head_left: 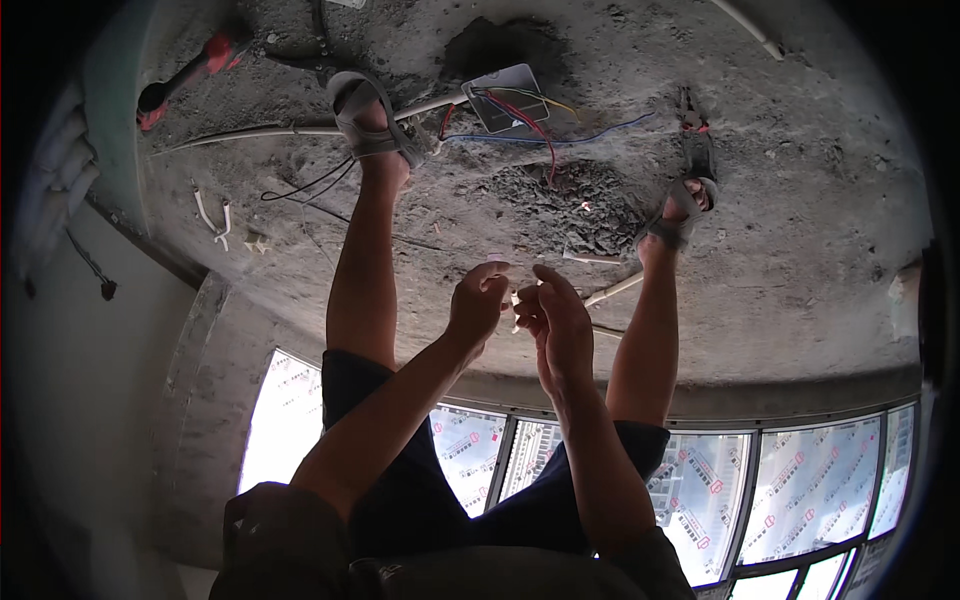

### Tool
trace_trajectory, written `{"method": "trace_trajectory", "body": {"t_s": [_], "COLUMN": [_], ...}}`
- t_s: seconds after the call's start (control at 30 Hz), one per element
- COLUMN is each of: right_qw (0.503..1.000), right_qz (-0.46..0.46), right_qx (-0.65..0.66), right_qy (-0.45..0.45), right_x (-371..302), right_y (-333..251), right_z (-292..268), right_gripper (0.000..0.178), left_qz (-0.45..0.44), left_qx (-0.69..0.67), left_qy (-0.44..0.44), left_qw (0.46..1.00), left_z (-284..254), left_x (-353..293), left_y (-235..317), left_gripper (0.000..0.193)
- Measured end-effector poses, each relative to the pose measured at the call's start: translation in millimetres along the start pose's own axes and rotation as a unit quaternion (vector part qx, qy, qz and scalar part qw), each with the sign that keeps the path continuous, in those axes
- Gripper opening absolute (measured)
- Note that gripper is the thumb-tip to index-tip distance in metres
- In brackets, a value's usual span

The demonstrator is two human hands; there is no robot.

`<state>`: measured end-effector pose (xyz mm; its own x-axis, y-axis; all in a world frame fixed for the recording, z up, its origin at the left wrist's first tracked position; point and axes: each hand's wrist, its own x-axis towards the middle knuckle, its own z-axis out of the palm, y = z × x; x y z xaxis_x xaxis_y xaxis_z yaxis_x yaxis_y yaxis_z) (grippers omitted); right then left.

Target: Connecting and organizing electrical wires inside a floor-mounted junction box.

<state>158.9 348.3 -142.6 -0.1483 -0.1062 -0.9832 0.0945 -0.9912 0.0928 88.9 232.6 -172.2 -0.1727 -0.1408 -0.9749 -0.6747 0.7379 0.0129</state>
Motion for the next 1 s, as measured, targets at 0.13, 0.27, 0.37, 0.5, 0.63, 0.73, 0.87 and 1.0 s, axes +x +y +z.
{"method": "trace_trajectory", "body": {"t_s": [0.13, 0.27, 0.37, 0.5, 0.63, 0.73, 0.87, 1.0], "right_qw": [0.996, 0.988, 0.981, 0.981, 0.983, 0.976, 0.966, 0.907], "right_qz": [-0.055, -0.113, -0.155, -0.159, -0.148, -0.189, -0.251, -0.402], "right_qx": [0.065, 0.091, 0.097, 0.108, 0.106, 0.106, 0.041, -0.102], "right_qy": [-0.025, -0.054, -0.063, -0.019, -0.017, -0.016, -0.057, -0.071], "right_x": [-12.6, -25.4, -25.9, -16.8, -26.0, -34.7, -50.2, -89.3], "right_y": [-45.3, -98.6, -144.3, -156.9, -151.1, -165.0, -197.0, -224.5], "right_z": [-19.4, -34.3, -52.5, -70.6, -56.2, -49.0, -42.8, -34.9], "right_gripper": [0.032, 0.031, 0.033, 0.035, 0.037, 0.038, 0.044, 0.038], "left_qz": [0.003, 0.032, 0.031, 0.156, 0.238, 0.225, 0.264, 0.414], "left_qx": [0.050, 0.084, 0.078, 0.168, 0.199, 0.184, 0.245, 0.398], "left_qy": [-0.019, -0.030, -0.038, -0.121, -0.114, -0.082, -0.029, 0.043], "left_qw": [0.999, 0.995, 0.996, 0.966, 0.944, 0.953, 0.932, 0.818], "left_z": [28.9, 63.2, 90.3, 112.5, 92.1, 58.6, 6.6, -57.9], "left_x": [-21.4, -70.4, -116.5, -136.8, -132.2, -108.5, -47.3, 48.9], "left_y": [-3.9, 3.9, 14.1, 33.1, 63.2, 82.2, 93.4, 82.8], "left_gripper": [0.029, 0.030, 0.031, 0.028, 0.027, 0.028, 0.025, 0.020]}}
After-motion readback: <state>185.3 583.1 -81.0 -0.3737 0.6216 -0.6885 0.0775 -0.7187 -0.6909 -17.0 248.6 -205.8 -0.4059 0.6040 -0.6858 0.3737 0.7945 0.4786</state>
